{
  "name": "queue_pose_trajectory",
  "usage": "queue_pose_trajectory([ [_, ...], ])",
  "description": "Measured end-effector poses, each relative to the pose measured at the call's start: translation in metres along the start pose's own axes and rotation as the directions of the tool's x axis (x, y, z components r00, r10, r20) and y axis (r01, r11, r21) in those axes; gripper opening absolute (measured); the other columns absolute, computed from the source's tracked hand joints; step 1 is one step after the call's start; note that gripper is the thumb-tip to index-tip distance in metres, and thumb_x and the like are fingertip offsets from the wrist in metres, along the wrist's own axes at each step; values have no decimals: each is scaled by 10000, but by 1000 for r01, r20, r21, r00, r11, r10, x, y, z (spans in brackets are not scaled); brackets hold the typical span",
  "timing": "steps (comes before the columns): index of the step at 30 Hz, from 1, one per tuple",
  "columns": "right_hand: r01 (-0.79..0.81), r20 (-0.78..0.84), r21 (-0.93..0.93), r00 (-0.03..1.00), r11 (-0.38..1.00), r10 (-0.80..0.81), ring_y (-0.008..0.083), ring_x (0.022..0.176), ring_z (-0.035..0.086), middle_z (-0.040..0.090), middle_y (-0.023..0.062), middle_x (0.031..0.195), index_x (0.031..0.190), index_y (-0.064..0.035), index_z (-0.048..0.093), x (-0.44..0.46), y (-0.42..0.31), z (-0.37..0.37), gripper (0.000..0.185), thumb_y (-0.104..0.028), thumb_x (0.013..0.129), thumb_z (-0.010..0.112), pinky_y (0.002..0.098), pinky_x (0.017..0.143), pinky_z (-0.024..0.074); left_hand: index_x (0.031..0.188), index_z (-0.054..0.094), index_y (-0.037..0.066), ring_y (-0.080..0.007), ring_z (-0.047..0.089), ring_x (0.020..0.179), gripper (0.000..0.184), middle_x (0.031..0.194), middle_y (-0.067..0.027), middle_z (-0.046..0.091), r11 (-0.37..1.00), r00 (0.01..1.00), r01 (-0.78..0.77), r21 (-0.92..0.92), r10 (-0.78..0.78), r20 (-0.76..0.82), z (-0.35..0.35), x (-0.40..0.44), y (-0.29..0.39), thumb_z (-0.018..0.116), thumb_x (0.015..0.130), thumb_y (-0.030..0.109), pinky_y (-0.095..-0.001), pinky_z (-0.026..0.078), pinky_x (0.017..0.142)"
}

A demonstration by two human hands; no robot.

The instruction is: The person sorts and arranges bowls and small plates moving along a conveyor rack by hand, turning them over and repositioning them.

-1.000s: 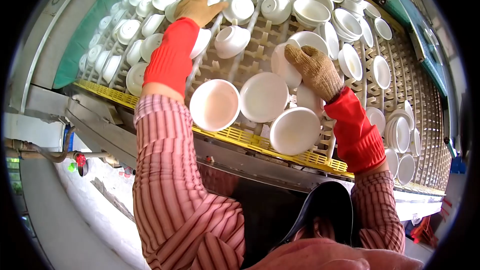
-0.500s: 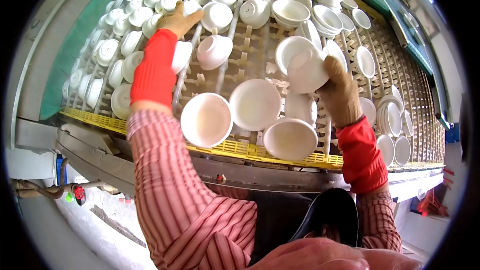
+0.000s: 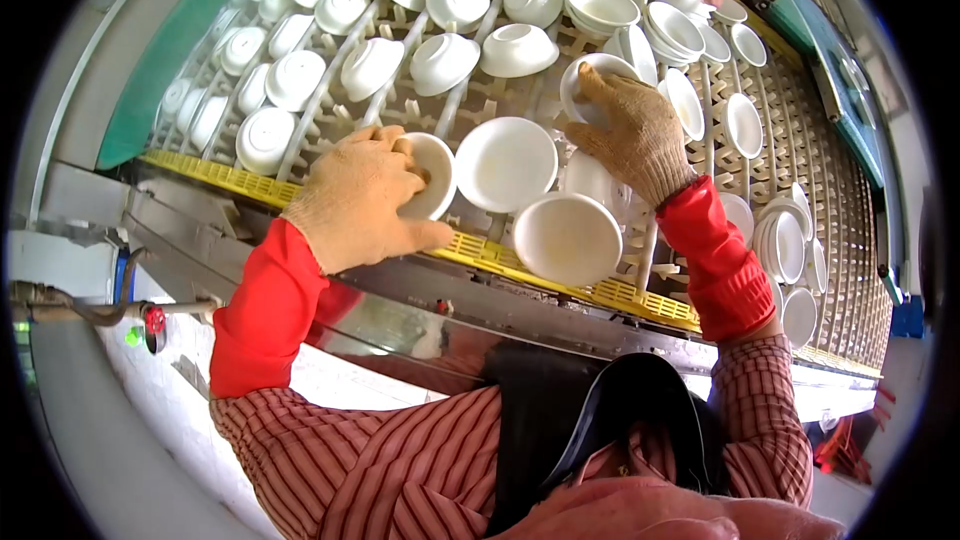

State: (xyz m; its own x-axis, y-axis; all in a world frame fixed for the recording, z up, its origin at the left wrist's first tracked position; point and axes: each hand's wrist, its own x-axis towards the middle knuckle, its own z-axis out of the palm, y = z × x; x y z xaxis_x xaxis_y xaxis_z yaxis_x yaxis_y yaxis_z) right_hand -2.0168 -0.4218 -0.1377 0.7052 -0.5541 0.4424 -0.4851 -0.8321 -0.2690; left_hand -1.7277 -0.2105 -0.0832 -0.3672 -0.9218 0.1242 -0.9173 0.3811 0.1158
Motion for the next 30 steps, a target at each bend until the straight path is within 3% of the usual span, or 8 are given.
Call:
queue_pose_trajectory([
  [8,291,303,-156,924,944,-235,436,1080,733,761,230,1181,1298,-35,676,12,30,-12,448,-241,920,800,523,959,597,1183,788,5,-298,705,873,483,1022,-209,772,428,699,445,-786,-715,6,11,-3,5,656,1102,463,-366,565,841],
  [11,382,269,-145,903,913,-335,443,1079,725,758,245,1151,1256,-26,677,9,38,-9,399,-192,908,779,524,971,587,1260,774,21,-342,739,1019,501,1094,-197,801,490,515,655,-576,-847,-135,20,6,-36,640,1099,475,-407,553,976],
  [14,380,567,-424,819,822,-86,373,1160,737,792,197,1172,1296,-22,704,9,32,-11,467,-186,870,804,472,1017,594,1179,765,44,-360,737,1011,523,1006,-198,784,617,675,736,279,-638,-370,16,4,-40,704,1031,543,-478,532,991],
  [18,390,165,-378,921,840,-354,349,1222,722,789,207,1211,1300,-17,710,-1,52,17,419,-128,897,733,452,1047,588,1257,760,109,-352,655,1223,481,1245,-120,692,914,890,194,357,-10,-457,22,23,29,852,785,107,-467,526,1041],
  [22,348,226,-370,933,861,-281,376,1124,752,793,204,1141,1259,-41,690,0,47,21,315,-159,968,658,471,994,602,974,737,75,-290,687,1190,184,1107,-115,734,969,986,-152,196,135,95,41,55,43,765,792,82,-428,579,1025],
  [25,287,279,-287,938,914,-206,415,955,769,795,195,1052,1327,-106,691,-15,40,10,342,-224,1007,674,526,860,596,836,692,68,-292,724,1118,88,1080,-126,757,989,976,91,-112,-111,-186,63,48,32,763,823,120,-454,599,963],
  [28,-250,129,205,965,946,226,351,963,789,791,197,997,1364,-87,723,-41,52,8,351,-300,1098,635,433,857,610,906,765,56,-330,749,1051,125,1093,-162,774,925,848,-94,367,267,-457,59,35,-16,748,878,177,-450,595,937],
  [30,-486,165,526,863,698,477,205,856,752,796,140,963,1135,32,795,-33,40,-31,526,-478,1079,680,341,820,582,1122,805,45,-354,753,1041,247,1132,-193,785,581,759,213,-786,-605,-242,7,19,0,682,982,208,-412,596,941],
])
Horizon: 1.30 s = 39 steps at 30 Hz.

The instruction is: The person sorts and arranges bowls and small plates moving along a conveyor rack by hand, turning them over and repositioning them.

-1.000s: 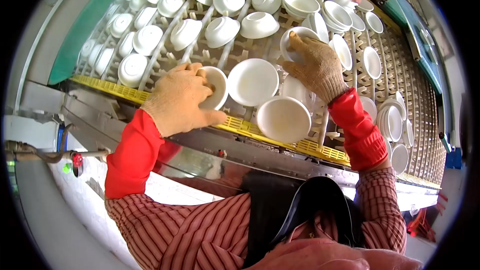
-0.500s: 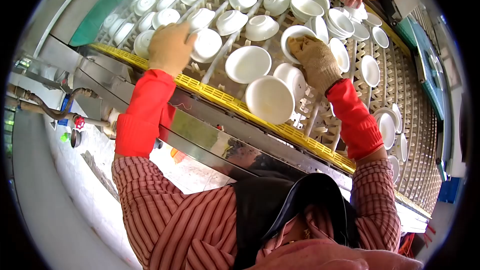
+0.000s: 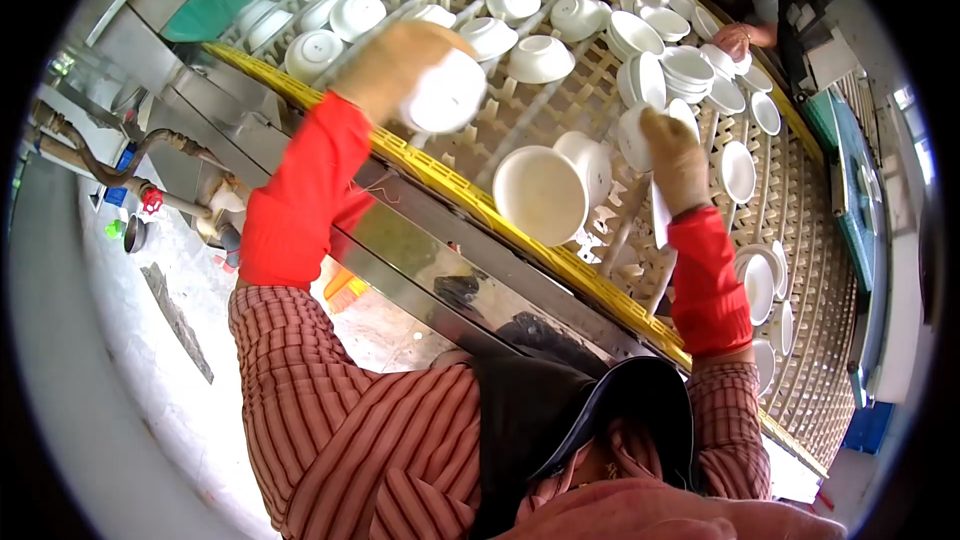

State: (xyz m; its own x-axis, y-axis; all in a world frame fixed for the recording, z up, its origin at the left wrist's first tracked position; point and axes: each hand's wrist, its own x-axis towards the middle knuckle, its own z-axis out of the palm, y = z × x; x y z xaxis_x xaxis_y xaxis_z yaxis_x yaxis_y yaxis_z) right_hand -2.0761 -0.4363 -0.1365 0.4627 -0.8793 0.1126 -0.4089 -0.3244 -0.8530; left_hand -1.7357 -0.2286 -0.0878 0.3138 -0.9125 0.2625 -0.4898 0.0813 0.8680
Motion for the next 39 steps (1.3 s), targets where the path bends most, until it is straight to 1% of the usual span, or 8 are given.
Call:
queue_pose_trajectory([
  [2,54,21,299,998,953,-63,215,925,768,798,140,1034,1283,48,741,12,6,-19,446,-342,1066,724,372,845,604,1255,798,55,-340,757,1048,330,1177,-217,786,484,943,-213,849,328,50,-51,19,-21,598,1076,248,-391,593,948],
  [4,696,119,-471,659,542,-743,354,996,797,799,235,1137,1364,34,699,28,1,-37,415,-138,991,760,442,862,619,1264,791,89,-364,760,1098,308,1202,-202,787,569,954,33,821,227,-195,-82,25,-53,594,1037,159,-430,609,940],
  [9,650,74,-223,754,726,-652,343,986,798,796,189,1096,1279,-34,680,20,-58,14,323,-121,988,789,430,866,644,1327,757,86,-429,732,1190,414,1297,-201,771,196,813,576,793,-232,-534,-116,35,-134,543,1043,298,-535,581,1010],
  [16,402,102,223,897,888,-431,357,1105,753,807,165,1165,1399,-55,669,-17,-34,5,414,-289,1063,732,452,862,625,1180,824,67,-384,766,1114,474,1191,-168,817,426,910,415,804,-168,-380,-51,4,-32,532,1043,415,-486,579,1001],
  [20,332,257,-545,940,770,-224,367,1238,740,767,178,1360,1593,-42,530,-60,-33,-46,833,-395,909,850,451,1032,597,1194,837,72,-242,778,945,565,1013,-139,830,941,998,41,337,-21,-62,34,-8,22,624,1052,575,-390,585,884],
  [24,404,301,-650,915,644,-270,391,1273,721,635,249,1542,1669,-18,411,-88,12,-61,1041,-395,832,902,485,1060,598,1291,817,144,-366,790,898,410,983,-194,811,891,913,-321,320,202,354,113,-22,49,714,1035,447,-422,624,854],
  [34,352,157,-625,931,697,-330,424,1090,774,746,293,1279,1699,7,342,-85,48,-55,1160,-426,784,908,492,949,619,1345,810,197,-255,792,1087,431,1249,-115,822,931,984,35,363,-96,151,126,-12,62,566,1025,42,-348,644,963],
  [39,201,151,-603,979,772,-136,419,1235,723,684,278,1428,1671,24,357,-89,22,-48,1025,-325,844,853,495,1054,588,1378,745,57,-355,735,1198,364,1331,-198,766,788,844,-283,547,475,-248,143,45,67,619,1038,88,-424,581,1061],
])
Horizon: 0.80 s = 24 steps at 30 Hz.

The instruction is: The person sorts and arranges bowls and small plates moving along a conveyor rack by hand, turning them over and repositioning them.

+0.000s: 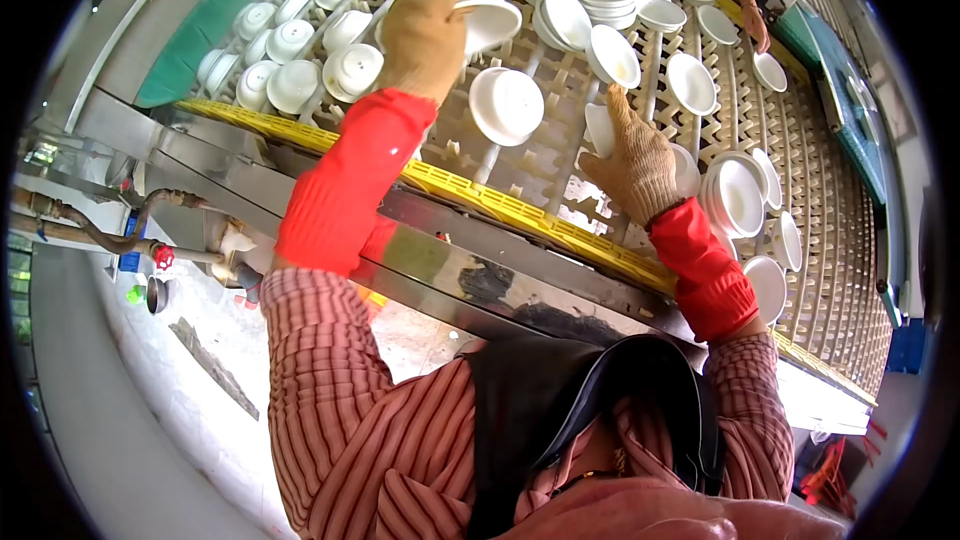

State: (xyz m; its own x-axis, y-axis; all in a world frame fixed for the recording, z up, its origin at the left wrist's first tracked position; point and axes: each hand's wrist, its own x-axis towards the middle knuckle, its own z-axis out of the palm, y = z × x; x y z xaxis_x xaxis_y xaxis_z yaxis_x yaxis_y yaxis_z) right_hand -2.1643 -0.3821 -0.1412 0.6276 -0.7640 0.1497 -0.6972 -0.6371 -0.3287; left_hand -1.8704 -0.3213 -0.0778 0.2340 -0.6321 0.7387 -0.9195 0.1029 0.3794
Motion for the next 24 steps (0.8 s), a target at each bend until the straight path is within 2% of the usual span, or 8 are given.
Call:
queue_pose_trajectory([
  [2,-44,-46,10,998,999,44,439,1093,772,762,278,1244,1669,-31,399,3,5,-1,899,-251,885,781,517,960,622,1329,726,0,-401,709,1161,345,1268,-211,763,961,970,-236,141,242,-23,39,-2,-14,700,1039,184,-453,566,1045],
  [5,-48,-172,113,983,992,68,451,1027,785,784,279,1135,1665,-84,441,10,36,5,847,-219,892,758,527,915,632,1380,713,3,-335,723,1196,543,1312,-174,763,956,747,-258,141,104,657,53,-20,-10,685,1061,441,-411,563,1043],
  [8,0,-351,174,934,985,62,432,1066,782,798,249,1164,1585,-121,592,15,59,-6,688,-160,907,697,514,957,623,1436,700,10,-265,736,1213,611,1342,-154,768,895,532,447,-5,-261,806,21,-16,16,647,1069,495,-376,555,1049],
  [16,384,-736,73,643,920,-210,389,1072,780,796,203,1223,1547,-177,661,39,26,-74,656,-1,915,676,456,929,622,1333,759,57,-345,762,1183,486,1238,-172,806,820,592,568,-71,-347,727,23,-25,47,707,981,389,-386,602,948],
  [19,403,-627,-177,657,898,-419,305,1122,775,762,99,1342,1595,-197,540,54,12,-70,722,-125,923,793,457,897,656,1398,724,64,-312,756,1200,461,1318,-155,778,917,678,-388,95,214,703,32,-15,-12,718,982,264,-386,583,1037],
  [21,443,-166,-498,795,746,-583,315,1212,732,640,91,1510,1551,-176,555,66,7,-41,649,-97,941,765,451,961,657,1365,735,43,-366,747,1196,436,1275,-193,786,936,560,-311,167,39,828,4,5,3,687,1004,283,-418,587,1014],
  [23,697,190,-485,673,528,-715,321,1305,668,617,89,1523,1476,-143,627,69,17,-4,543,-71,949,740,460,1131,597,1279,756,27,-385,747,1151,410,1177,-207,796,964,619,234,123,-246,746,-2,-10,-45,648,1040,343,-441,580,936],
  [24,662,122,-374,729,650,-673,297,1364,649,658,104,1488,1515,-160,617,65,23,-3,593,-93,943,758,447,1168,565,1261,757,25,-396,743,1136,422,1163,-209,795,932,639,252,261,-363,679,-4,-8,-42,637,1047,369,-450,573,915],
])
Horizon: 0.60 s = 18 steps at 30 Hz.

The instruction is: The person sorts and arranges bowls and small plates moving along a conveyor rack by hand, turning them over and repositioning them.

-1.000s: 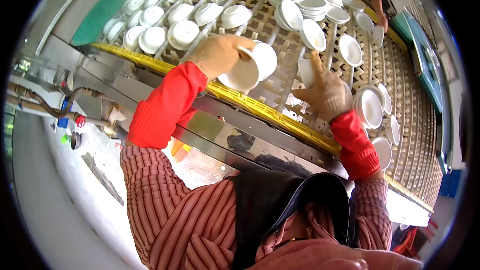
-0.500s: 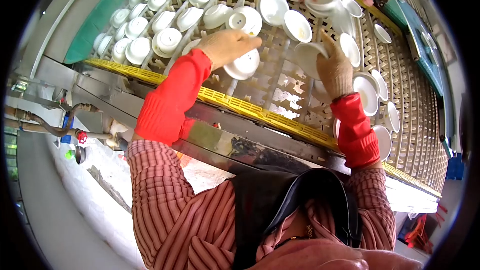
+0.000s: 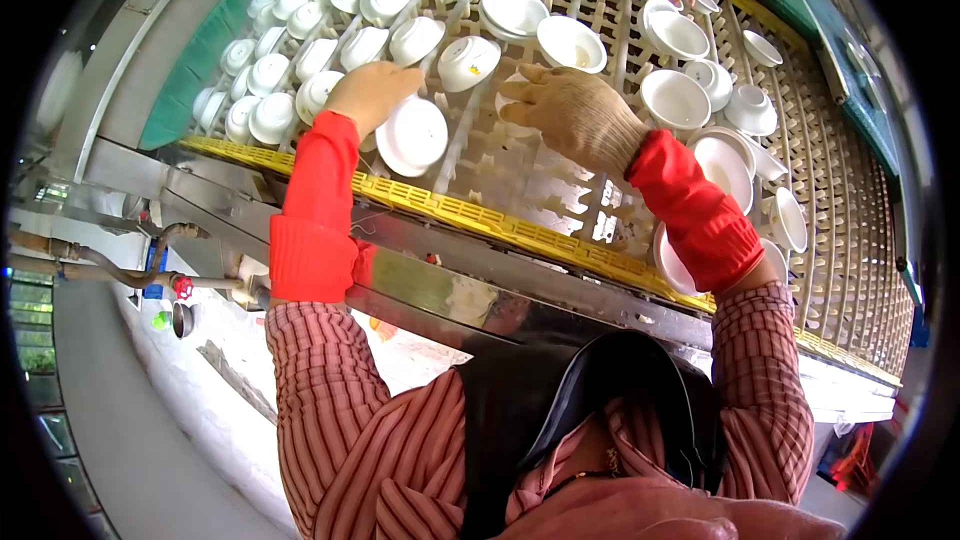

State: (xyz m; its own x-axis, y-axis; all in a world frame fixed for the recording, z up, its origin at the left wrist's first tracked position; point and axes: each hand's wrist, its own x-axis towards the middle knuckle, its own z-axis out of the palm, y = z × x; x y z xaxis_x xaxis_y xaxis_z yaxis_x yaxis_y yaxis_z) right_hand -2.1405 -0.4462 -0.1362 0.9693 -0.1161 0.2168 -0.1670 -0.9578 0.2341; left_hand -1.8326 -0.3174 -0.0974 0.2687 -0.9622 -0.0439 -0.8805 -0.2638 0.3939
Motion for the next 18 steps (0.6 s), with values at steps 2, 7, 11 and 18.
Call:
queue_pose_trajectory([
  [2,-172,-79,208,978,963,192,292,1355,658,716,121,1401,1516,-163,622,-6,9,-10,593,-154,945,782,451,1156,549,1226,760,22,-420,735,1107,455,1135,-214,792,961,960,250,119,-230,-159,-3,-7,18,615,1061,421,-466,560,873],
  [7,-417,-257,241,843,876,472,349,1129,757,780,154,1235,1395,-106,689,-5,41,10,501,-387,988,768,490,957,604,1116,724,51,-441,702,1034,385,1056,-200,771,934,855,-131,333,277,-439,23,8,95,740,994,416,-516,553,898],
  [11,-498,24,281,858,821,512,377,1055,776,797,203,1120,1294,-95,743,-4,64,39,420,-409,1018,703,514,912,616,1151,793,130,-306,708,1103,333,1087,-116,785,586,711,-265,766,655,-256,48,74,121,796,930,379,-420,489,1058],
  [18,-621,163,656,672,430,722,376,946,794,808,224,1027,1280,-12,758,-27,51,1,480,-424,1074,627,483,804,637,1054,858,129,-342,761,1074,423,1091,-160,813,750,965,-128,648,245,-94,60,134,127,712,1003,522,-469,538,999],
])
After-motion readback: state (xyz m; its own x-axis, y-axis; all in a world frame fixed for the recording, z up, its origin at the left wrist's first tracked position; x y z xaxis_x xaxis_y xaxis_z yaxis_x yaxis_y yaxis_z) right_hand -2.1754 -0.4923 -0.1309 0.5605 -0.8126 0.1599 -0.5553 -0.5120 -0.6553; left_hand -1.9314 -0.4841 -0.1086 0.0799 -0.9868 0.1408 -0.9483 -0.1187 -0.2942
